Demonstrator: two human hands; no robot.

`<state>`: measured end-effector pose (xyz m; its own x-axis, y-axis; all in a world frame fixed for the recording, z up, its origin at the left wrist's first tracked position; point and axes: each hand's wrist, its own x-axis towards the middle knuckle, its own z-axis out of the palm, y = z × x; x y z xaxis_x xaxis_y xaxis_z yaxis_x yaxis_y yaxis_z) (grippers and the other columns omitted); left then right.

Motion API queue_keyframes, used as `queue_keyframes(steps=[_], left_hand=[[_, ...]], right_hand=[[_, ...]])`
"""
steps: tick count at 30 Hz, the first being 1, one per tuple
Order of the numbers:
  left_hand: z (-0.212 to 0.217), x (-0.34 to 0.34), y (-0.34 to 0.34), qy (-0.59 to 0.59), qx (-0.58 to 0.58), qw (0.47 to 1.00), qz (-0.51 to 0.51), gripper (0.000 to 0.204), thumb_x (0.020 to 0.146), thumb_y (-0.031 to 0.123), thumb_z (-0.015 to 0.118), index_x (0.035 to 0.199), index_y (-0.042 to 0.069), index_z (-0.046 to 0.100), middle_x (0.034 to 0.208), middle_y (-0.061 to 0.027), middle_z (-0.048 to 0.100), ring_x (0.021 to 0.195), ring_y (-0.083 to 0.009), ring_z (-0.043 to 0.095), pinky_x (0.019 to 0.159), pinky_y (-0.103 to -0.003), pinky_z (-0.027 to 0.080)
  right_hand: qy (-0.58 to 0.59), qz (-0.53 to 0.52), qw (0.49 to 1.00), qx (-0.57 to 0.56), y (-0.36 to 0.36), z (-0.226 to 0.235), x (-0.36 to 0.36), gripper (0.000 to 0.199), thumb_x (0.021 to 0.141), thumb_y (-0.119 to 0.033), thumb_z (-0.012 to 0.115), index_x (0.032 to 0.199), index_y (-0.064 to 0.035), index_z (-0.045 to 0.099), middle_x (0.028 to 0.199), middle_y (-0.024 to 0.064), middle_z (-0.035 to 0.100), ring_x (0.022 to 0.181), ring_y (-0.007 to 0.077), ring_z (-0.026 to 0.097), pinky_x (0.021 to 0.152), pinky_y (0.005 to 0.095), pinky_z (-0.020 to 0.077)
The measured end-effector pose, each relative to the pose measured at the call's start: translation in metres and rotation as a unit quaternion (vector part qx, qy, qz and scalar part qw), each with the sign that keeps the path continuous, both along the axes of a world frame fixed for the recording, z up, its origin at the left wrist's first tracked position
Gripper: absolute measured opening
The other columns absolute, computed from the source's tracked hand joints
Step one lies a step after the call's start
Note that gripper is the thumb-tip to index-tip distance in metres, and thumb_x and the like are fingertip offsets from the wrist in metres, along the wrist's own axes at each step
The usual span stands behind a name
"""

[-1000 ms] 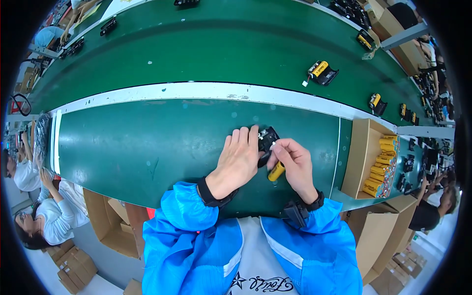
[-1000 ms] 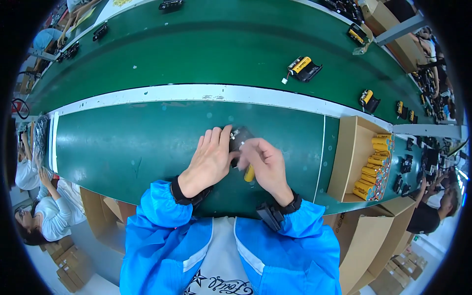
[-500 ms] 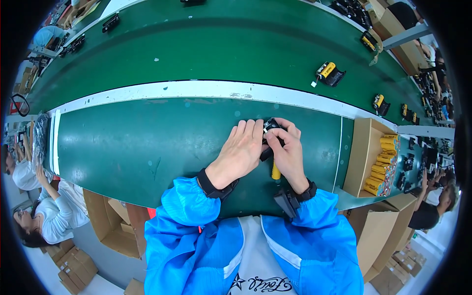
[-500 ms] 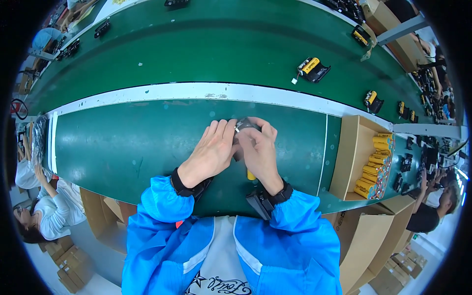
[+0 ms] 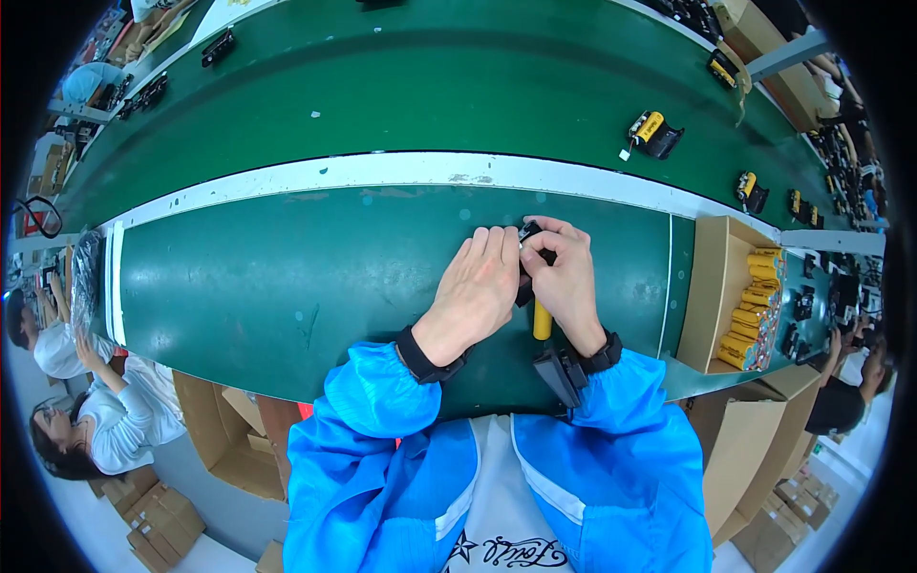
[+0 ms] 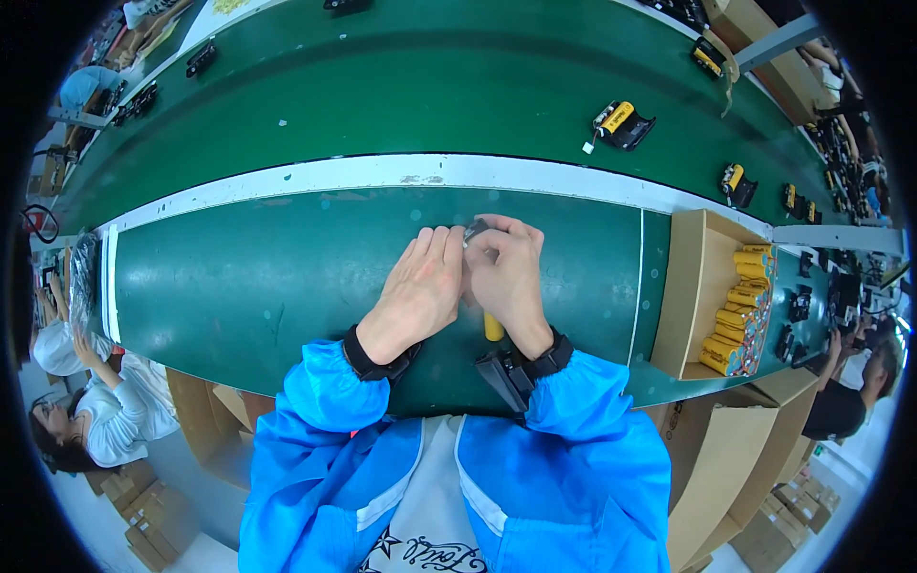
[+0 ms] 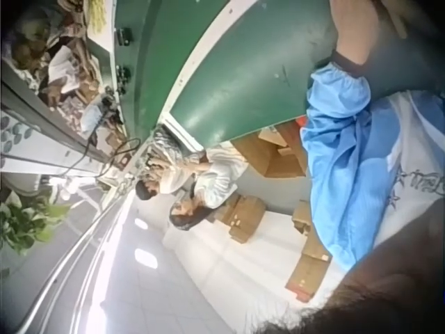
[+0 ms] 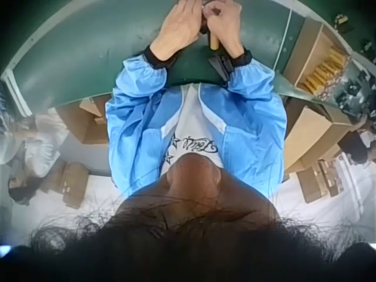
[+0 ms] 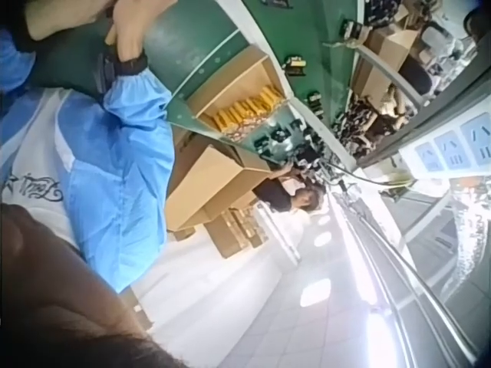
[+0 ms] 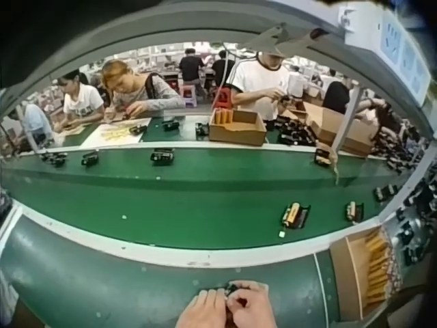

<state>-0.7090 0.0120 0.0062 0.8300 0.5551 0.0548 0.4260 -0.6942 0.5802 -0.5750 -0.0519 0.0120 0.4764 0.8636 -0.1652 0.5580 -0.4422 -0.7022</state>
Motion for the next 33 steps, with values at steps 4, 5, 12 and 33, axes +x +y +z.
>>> queue_keyframes(steps=[4,5,12,33], left_hand=[[-0.005,-0.001,-0.002,-0.016,0.006,1.0,0.013,0.05,0.074,0.003,0.067,0.119,-0.01,0.048,0.102,-0.0181,0.054,0.096,-0.0314,0.053,0.083,-0.038,0.046],[-0.007,-0.001,-0.002,-0.029,0.012,0.999,0.02,0.049,0.074,0.003,0.067,0.117,-0.01,0.049,0.101,-0.0175,0.054,0.095,-0.0308,0.053,0.082,-0.037,0.046],[-0.005,-0.008,-0.004,-0.074,-0.066,0.992,0.076,0.049,0.084,0.012,0.067,0.123,-0.011,0.047,0.103,-0.02,0.054,0.094,-0.035,0.053,0.083,-0.041,0.046],[0.006,0.002,-0.017,-0.033,-0.063,0.989,0.132,0.046,0.087,0.015,0.067,0.122,-0.007,0.047,0.102,-0.0188,0.055,0.093,-0.0329,0.054,0.079,-0.042,0.046]], right_hand=[[0.027,0.005,1.0,-0.002,0.002,-0.003,0.004,0.006,0.079,-0.004,0.068,0.082,-0.0066,0.071,0.124,0.0124,0.065,0.109,0.0314,0.056,0.096,0.042,0.0436],[0.023,0.008,1.0,-0.005,0.002,-0.003,0.004,0.006,0.079,-0.004,0.068,0.082,-0.0066,0.071,0.124,0.0124,0.065,0.109,0.0314,0.056,0.096,0.042,0.0436],[0.175,-0.13,0.974,0.063,-0.028,0.021,-0.008,0.012,0.081,-0.007,0.074,0.092,-0.0047,0.071,0.105,0.012,0.067,0.088,0.0233,0.06,0.079,0.0316,0.0486],[-0.132,0.048,0.985,0.103,-0.034,0.033,0.016,0.034,0.076,-0.001,0.075,0.11,-0.0023,0.072,0.14,0.0196,0.054,0.115,0.0314,0.063,0.092,0.0356,0.0523]])
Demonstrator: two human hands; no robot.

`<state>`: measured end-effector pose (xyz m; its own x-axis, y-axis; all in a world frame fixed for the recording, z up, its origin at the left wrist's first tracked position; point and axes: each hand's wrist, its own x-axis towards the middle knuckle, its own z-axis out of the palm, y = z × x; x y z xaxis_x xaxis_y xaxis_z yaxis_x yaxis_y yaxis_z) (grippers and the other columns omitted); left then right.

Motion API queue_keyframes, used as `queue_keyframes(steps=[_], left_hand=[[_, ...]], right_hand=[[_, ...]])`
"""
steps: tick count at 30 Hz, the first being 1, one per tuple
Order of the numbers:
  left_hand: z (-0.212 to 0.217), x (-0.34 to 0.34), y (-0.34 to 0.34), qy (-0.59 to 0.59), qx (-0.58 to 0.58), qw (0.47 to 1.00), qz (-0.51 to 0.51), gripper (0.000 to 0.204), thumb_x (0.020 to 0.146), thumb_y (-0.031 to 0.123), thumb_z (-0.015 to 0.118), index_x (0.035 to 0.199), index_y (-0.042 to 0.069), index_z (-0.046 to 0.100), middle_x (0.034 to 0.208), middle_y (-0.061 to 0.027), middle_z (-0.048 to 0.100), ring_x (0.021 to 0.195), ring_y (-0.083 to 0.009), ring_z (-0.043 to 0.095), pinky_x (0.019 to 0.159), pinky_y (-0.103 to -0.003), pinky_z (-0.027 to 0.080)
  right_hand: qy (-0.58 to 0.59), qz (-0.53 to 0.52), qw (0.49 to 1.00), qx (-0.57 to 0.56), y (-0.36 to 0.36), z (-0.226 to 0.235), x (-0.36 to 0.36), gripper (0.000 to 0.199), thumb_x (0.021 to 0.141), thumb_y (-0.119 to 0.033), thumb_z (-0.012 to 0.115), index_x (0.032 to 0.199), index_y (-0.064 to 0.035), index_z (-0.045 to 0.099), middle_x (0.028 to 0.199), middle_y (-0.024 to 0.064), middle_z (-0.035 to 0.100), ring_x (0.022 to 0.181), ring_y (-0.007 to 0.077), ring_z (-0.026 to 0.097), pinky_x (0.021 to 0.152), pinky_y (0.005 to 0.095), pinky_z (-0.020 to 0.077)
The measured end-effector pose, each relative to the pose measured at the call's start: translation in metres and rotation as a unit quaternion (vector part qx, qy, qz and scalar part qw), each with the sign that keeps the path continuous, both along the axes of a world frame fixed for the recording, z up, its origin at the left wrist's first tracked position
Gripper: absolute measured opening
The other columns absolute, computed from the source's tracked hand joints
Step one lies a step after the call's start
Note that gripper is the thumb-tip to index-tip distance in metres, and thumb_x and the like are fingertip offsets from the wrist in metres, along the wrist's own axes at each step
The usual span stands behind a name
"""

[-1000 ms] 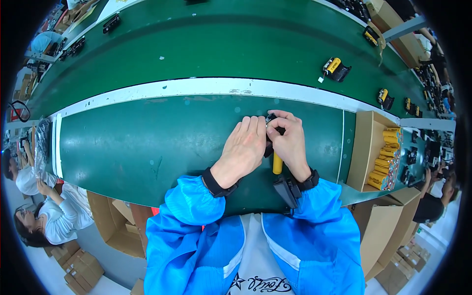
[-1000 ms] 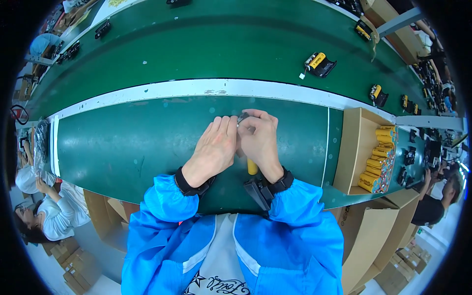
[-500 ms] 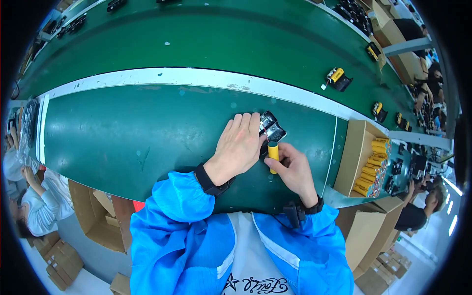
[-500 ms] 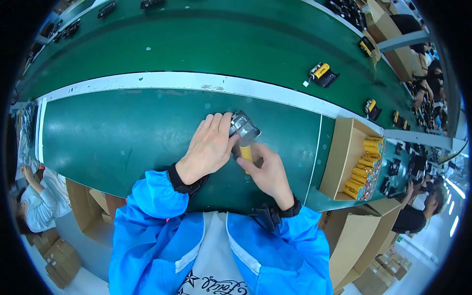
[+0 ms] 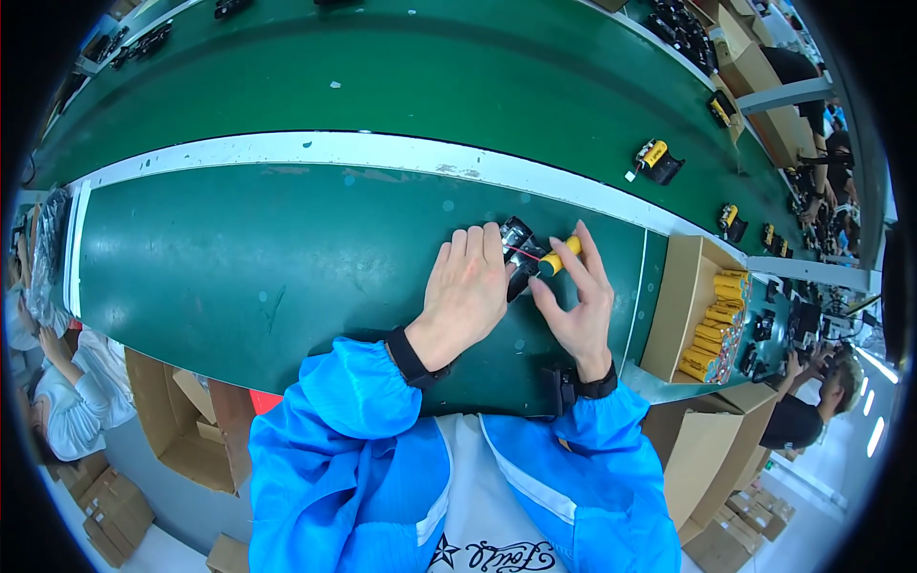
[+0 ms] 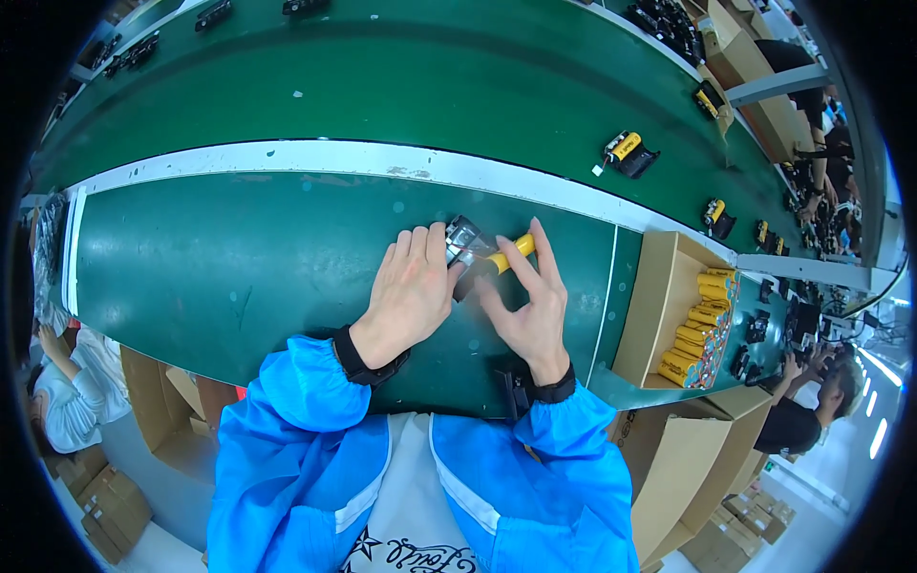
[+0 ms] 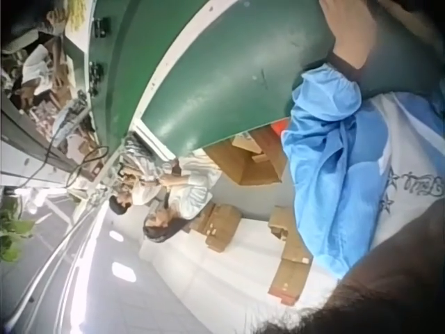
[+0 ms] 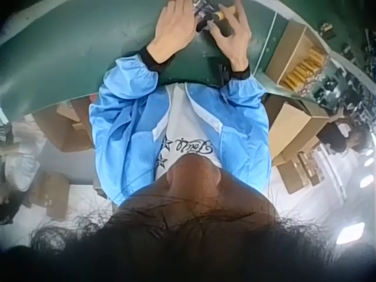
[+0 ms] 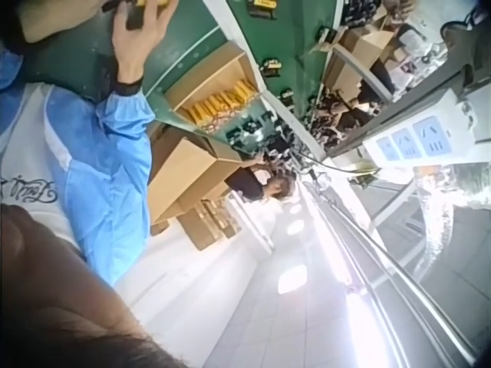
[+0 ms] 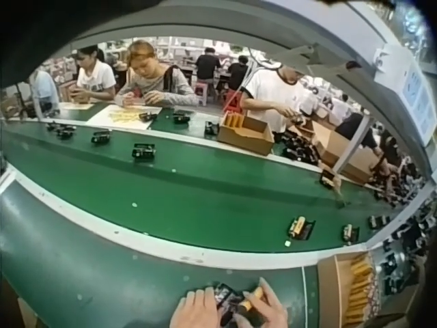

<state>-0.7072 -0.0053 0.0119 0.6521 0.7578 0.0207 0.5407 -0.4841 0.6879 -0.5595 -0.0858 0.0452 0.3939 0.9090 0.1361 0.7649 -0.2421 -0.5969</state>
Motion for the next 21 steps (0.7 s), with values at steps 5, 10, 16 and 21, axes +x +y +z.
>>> queue_keyframes(steps=[5,10,16,21], left_hand=[[-0.002,0.0,0.001,0.008,0.029,0.999,0.021,0.043,0.085,0.019,0.068,0.116,-0.005,0.05,0.099,-0.0167,0.055,0.091,-0.0293,0.055,0.075,-0.039,0.045],[-0.001,-0.004,0.002,0.012,0.023,1.0,0.019,0.047,0.085,0.014,0.068,0.122,-0.007,0.049,0.101,-0.0172,0.055,0.09,-0.0305,0.057,0.076,-0.039,0.048],[0.007,-0.031,0.019,-0.075,-0.114,0.99,-0.024,0.057,0.078,0.002,0.073,0.13,-0.001,0.051,0.114,-0.0184,0.055,0.091,-0.0386,0.064,0.075,-0.043,0.056],[0.01,-0.047,0.017,-0.151,-0.116,0.981,-0.024,0.054,0.077,-0.002,0.073,0.127,0.007,0.056,0.121,-0.0132,0.056,0.085,-0.0373,0.067,0.069,-0.042,0.058]], right_hand=[[0.046,0.018,0.999,-0.005,0.003,0.0,-0.002,0.035,0.077,-0.002,0.076,0.111,-0.0046,0.072,0.139,0.0221,0.054,0.112,0.0335,0.063,0.09,0.035,0.0527],[0.018,0.097,0.995,0.032,0.013,-0.009,-0.023,0.03,0.081,-0.006,0.076,0.11,-0.0016,0.071,0.135,0.0208,0.056,0.119,0.0339,0.058,0.091,0.0363,0.0523],[-0.034,0.122,0.992,0.002,0.02,-0.005,-0.033,0.027,0.08,-0.005,0.076,0.106,-0.0016,0.072,0.13,0.0201,0.056,0.117,0.0357,0.056,0.085,0.0372,0.0538],[-0.05,0.107,0.992,-0.048,0.029,0.011,-0.041,0.028,0.077,-0.004,0.077,0.105,-0.002,0.072,0.128,0.0191,0.056,0.114,0.0364,0.056,0.082,0.037,0.054]])
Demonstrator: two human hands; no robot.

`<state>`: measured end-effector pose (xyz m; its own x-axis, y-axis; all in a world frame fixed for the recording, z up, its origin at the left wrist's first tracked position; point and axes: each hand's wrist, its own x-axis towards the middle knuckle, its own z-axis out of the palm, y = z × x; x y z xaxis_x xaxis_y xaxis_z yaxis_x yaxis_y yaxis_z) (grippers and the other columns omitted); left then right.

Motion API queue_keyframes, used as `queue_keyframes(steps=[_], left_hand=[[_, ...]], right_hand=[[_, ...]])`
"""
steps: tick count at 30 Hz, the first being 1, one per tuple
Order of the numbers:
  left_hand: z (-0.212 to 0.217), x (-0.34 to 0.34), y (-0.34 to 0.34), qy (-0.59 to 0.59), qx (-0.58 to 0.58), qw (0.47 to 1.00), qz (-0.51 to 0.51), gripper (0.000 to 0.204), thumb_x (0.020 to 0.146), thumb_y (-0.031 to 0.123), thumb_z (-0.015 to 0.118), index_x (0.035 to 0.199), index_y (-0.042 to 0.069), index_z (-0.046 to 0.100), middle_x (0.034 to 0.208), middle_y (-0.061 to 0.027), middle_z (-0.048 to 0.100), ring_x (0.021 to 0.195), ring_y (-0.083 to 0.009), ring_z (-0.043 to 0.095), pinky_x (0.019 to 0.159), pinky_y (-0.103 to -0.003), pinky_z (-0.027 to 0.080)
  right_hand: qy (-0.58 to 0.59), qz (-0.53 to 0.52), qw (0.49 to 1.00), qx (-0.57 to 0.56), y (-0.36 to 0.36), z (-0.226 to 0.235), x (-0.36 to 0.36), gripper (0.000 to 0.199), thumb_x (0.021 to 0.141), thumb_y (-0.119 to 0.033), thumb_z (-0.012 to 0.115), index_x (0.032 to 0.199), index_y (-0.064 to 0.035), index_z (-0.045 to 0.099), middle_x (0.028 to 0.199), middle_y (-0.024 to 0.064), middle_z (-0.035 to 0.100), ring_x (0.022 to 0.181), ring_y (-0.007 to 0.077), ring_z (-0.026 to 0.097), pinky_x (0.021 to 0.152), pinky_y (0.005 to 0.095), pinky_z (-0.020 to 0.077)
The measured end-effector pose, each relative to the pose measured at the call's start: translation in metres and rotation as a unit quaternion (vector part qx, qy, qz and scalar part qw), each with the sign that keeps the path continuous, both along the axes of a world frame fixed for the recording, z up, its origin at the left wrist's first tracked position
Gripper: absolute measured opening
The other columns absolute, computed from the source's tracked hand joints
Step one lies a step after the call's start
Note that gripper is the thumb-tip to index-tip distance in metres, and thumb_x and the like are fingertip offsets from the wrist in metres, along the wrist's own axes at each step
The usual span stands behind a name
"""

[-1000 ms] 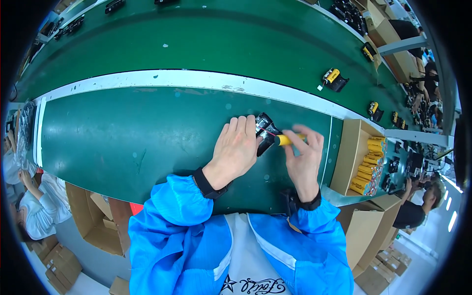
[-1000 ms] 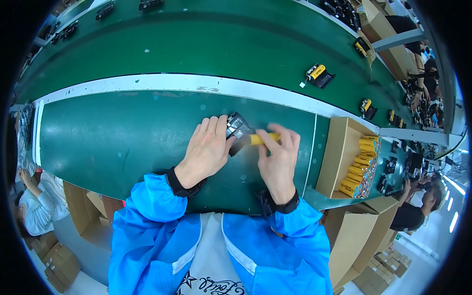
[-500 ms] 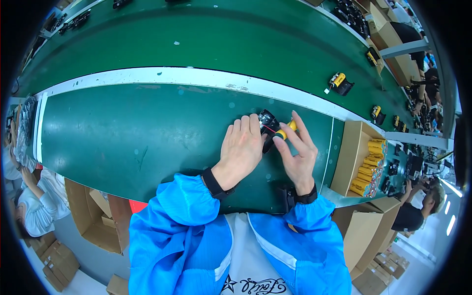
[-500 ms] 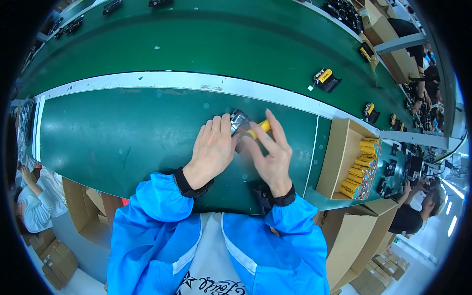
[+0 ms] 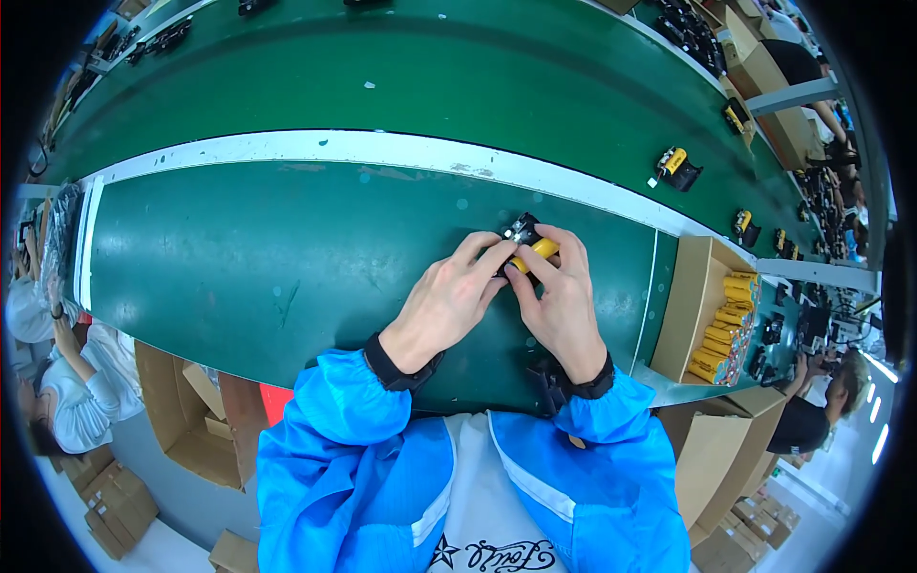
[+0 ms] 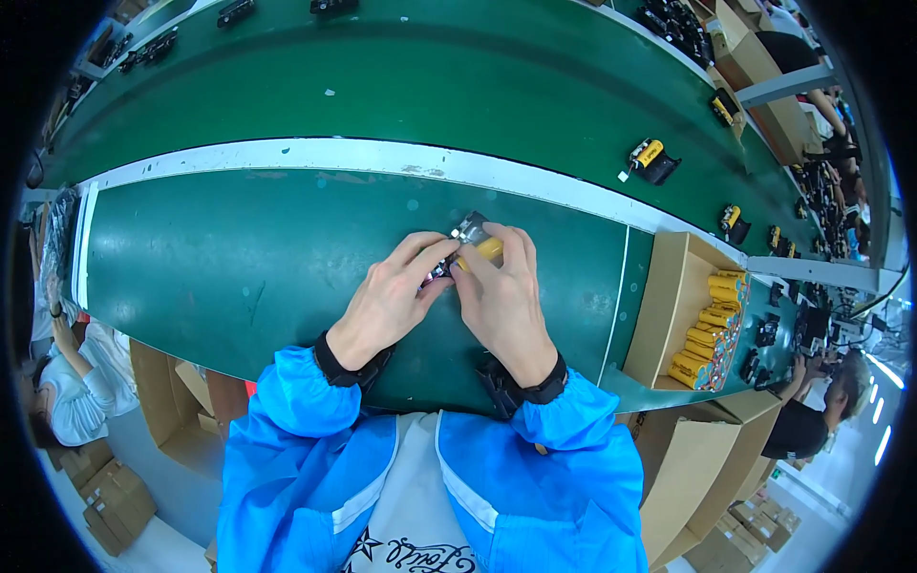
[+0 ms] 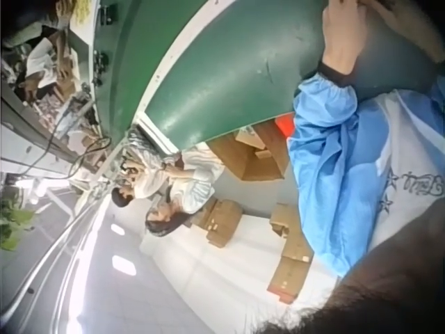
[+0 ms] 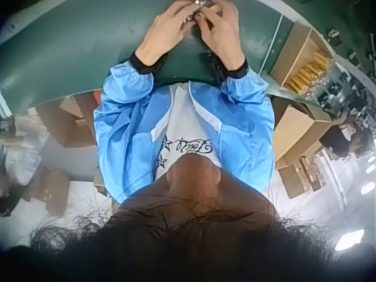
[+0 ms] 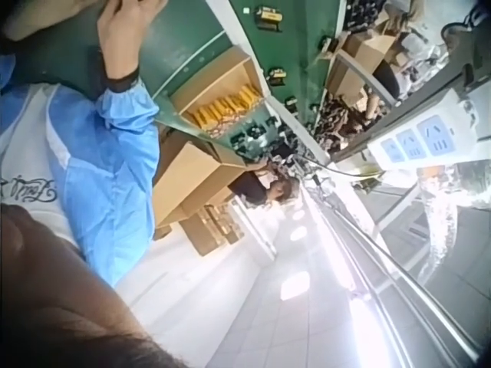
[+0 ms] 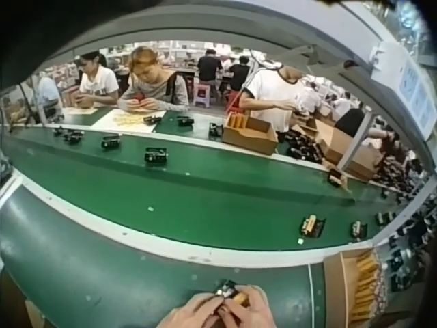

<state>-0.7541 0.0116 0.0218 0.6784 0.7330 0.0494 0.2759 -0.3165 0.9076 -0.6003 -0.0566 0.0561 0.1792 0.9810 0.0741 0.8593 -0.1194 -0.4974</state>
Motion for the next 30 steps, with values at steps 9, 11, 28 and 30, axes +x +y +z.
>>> queue_keyframes(steps=[9,11,28,30], left_hand=[[0.001,-0.004,-0.001,0.047,0.079,0.995,-0.042,0.046,0.081,-0.001,0.067,0.125,0.01,0.058,0.122,-0.0122,0.055,0.083,-0.0338,0.068,0.064,-0.043,0.058],[0.003,-0.006,-0.001,0.087,0.098,0.991,-0.035,0.041,0.082,0.001,0.068,0.121,0.011,0.062,0.121,-0.0108,0.056,0.081,-0.0324,0.068,0.066,-0.041,0.058],[0.0,-0.019,0.02,0.082,0.212,0.968,-0.104,0.031,0.08,0.0,0.066,0.111,0.002,0.067,0.121,-0.0135,0.061,0.092,-0.0295,0.067,0.075,-0.038,0.057],[-0.002,-0.022,0.023,0.033,0.183,0.98,-0.077,0.025,0.081,0.003,0.068,0.107,0.002,0.069,0.116,-0.0138,0.065,0.092,-0.0298,0.067,0.076,-0.037,0.058]], right_hand=[[0.062,-0.05,0.997,0.007,-0.002,0.005,0.001,0.037,0.07,-0.005,0.081,0.105,-0.0005,0.07,0.125,0.0199,0.057,0.108,0.0369,0.06,0.085,0.0403,0.0547],[0.083,-0.071,0.994,0.013,-0.001,0.004,-0.001,0.039,0.069,-0.005,0.082,0.106,0.0006,0.069,0.125,0.0188,0.058,0.106,0.0337,0.062,0.083,0.037,0.0558],[0.042,-0.024,0.996,0.077,-0.001,-0.015,-0.009,0.049,0.068,-0.004,0.085,0.114,-0.0008,0.066,0.141,0.0201,0.049,0.115,0.0349,0.062,0.094,0.0392,0.0544],[0.06,-0.035,0.995,0.071,0.0,-0.015,-0.01,0.053,0.068,-0.005,0.085,0.118,-0.0014,0.064,0.141,0.0202,0.049,0.116,0.0358,0.061,0.094,0.0403,0.054]])
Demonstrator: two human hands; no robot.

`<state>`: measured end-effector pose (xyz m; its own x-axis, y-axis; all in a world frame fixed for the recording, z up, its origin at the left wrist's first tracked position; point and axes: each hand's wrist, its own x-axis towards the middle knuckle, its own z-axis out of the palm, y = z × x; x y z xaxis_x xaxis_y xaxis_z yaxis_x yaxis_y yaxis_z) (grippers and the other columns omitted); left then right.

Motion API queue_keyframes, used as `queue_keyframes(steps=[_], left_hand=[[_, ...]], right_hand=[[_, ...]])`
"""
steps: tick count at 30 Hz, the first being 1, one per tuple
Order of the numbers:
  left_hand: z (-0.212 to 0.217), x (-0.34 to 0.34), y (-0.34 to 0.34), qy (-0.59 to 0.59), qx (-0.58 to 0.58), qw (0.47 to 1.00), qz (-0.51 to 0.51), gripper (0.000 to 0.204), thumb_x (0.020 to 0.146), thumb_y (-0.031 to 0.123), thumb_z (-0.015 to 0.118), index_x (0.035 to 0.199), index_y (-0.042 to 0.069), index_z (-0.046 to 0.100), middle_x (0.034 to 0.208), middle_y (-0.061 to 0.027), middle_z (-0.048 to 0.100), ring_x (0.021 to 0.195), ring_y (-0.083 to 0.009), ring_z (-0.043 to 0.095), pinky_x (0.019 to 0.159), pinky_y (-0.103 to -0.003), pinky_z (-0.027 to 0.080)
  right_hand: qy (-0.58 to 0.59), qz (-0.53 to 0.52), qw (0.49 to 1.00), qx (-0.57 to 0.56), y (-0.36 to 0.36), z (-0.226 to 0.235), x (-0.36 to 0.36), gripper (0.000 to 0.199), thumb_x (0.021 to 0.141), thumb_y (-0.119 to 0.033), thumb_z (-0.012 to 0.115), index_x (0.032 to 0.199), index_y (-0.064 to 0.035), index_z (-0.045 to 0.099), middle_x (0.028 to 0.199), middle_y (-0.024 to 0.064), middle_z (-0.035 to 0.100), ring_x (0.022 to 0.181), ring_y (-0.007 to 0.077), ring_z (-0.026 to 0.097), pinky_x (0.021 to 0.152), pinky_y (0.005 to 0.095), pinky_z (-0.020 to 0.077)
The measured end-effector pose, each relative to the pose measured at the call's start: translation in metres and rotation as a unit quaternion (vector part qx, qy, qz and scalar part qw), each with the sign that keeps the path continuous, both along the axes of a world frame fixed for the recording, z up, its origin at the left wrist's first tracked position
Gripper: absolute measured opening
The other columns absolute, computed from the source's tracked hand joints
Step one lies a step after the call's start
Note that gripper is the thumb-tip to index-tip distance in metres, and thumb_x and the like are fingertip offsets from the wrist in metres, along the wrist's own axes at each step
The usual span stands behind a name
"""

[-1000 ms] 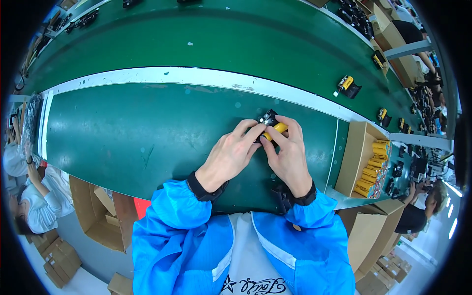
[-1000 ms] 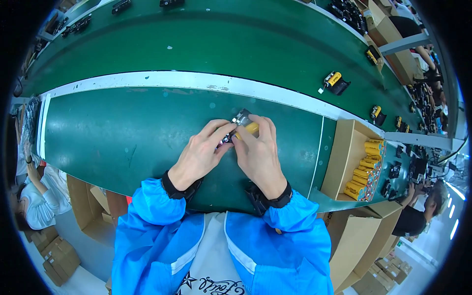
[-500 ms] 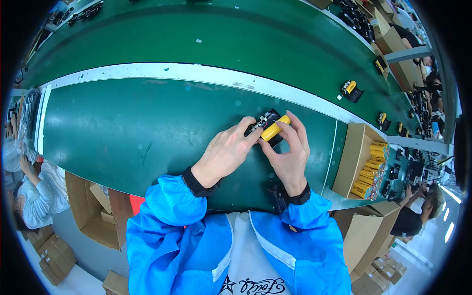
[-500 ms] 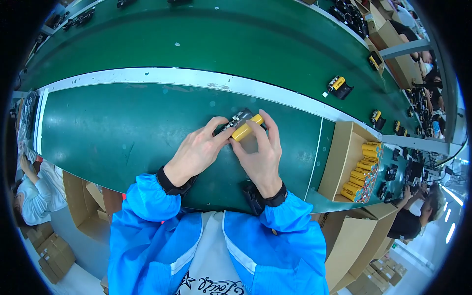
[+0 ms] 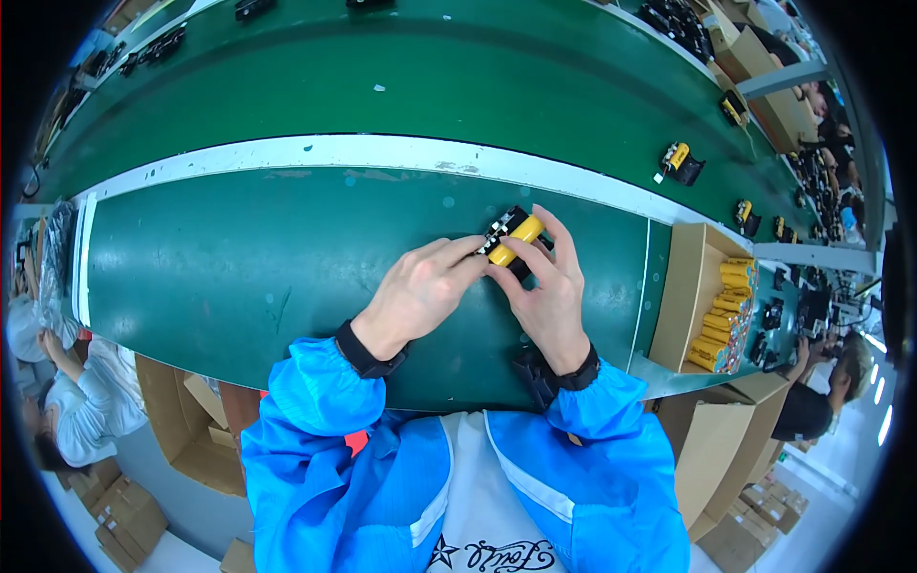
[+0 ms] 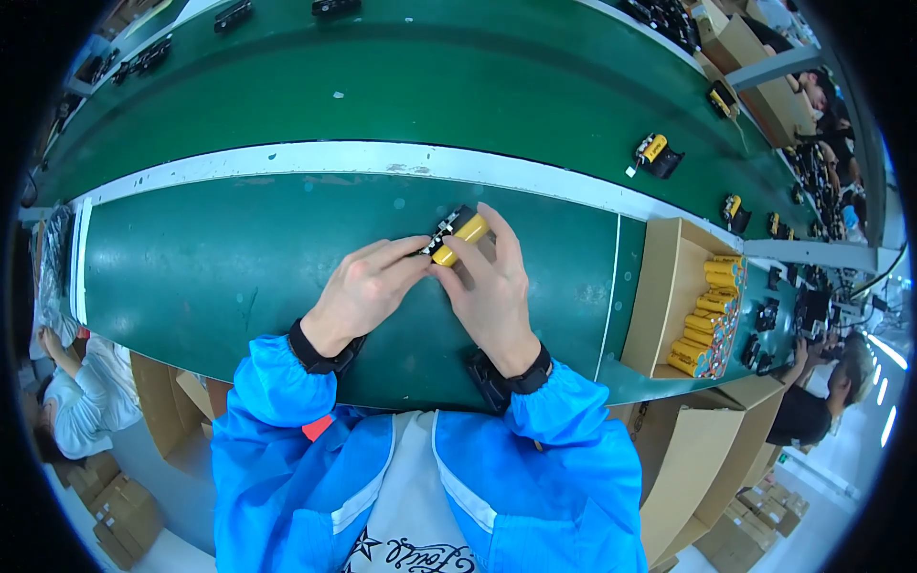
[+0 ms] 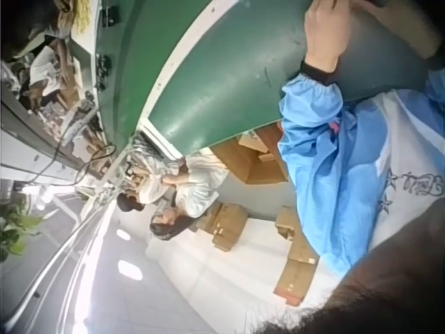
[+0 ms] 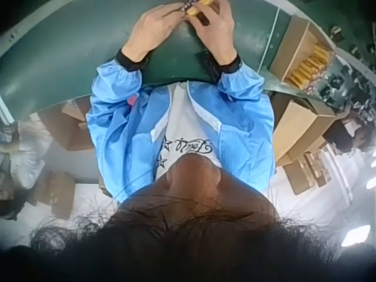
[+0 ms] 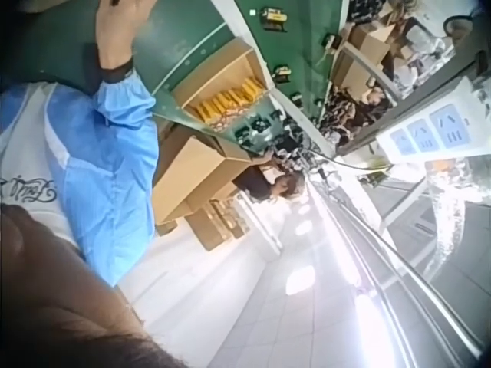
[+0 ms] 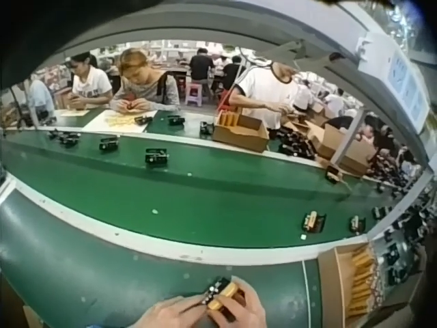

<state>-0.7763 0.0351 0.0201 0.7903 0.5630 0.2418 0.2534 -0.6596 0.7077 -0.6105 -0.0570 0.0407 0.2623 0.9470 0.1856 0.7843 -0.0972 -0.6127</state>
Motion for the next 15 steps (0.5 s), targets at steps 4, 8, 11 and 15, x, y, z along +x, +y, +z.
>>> queue_keyframes(steps=[4,8,11,15], left_hand=[[-0.002,-0.004,0.008,-0.034,-0.085,0.996,-0.003,0.023,0.081,0.006,0.07,0.104,0.001,0.069,0.106,-0.0135,0.068,0.09,-0.0319,0.067,0.076,-0.038,0.057],[-0.001,0.004,0.023,-0.057,-0.125,0.99,0.011,0.024,0.082,0.01,0.072,0.105,0.0,0.069,0.104,-0.0152,0.069,0.086,-0.0328,0.068,0.073,-0.038,0.056],[0.01,0.021,0.027,-0.014,-0.164,0.986,0.031,0.028,0.082,0.013,0.073,0.106,-0.001,0.069,0.103,-0.0169,0.068,0.085,-0.0338,0.067,0.072,-0.038,0.055],[0.017,0.037,0.023,0.093,-0.21,0.971,0.062,0.033,0.082,0.013,0.071,0.111,-0.002,0.066,0.096,-0.0189,0.065,0.087,-0.0372,0.065,0.073,-0.041,0.054]], right_hand=[[0.023,-0.042,0.999,0.002,0.0,-0.001,-0.01,0.06,0.069,-0.004,0.084,0.124,-0.001,0.06,0.14,0.0209,0.048,0.119,0.0375,0.058,0.093,0.0405,0.0539],[0.03,-0.011,0.999,0.005,-0.002,-0.008,-0.006,0.065,0.072,-0.006,0.082,0.129,0.0006,0.052,0.14,0.023,0.045,0.115,0.0387,0.058,0.091,0.0427,0.0523],[0.04,-0.006,0.999,0.002,0.003,-0.007,-0.006,0.065,0.073,-0.006,0.081,0.129,0.0024,0.051,0.139,0.0237,0.045,0.117,0.0397,0.055,0.093,0.043,0.0507],[0.022,0.008,1.0,-0.016,0.007,-0.002,-0.009,0.065,0.071,-0.002,0.078,0.129,0.004,0.05,0.136,0.0246,0.045,0.118,0.042,0.052,0.094,0.0434,0.0494]])
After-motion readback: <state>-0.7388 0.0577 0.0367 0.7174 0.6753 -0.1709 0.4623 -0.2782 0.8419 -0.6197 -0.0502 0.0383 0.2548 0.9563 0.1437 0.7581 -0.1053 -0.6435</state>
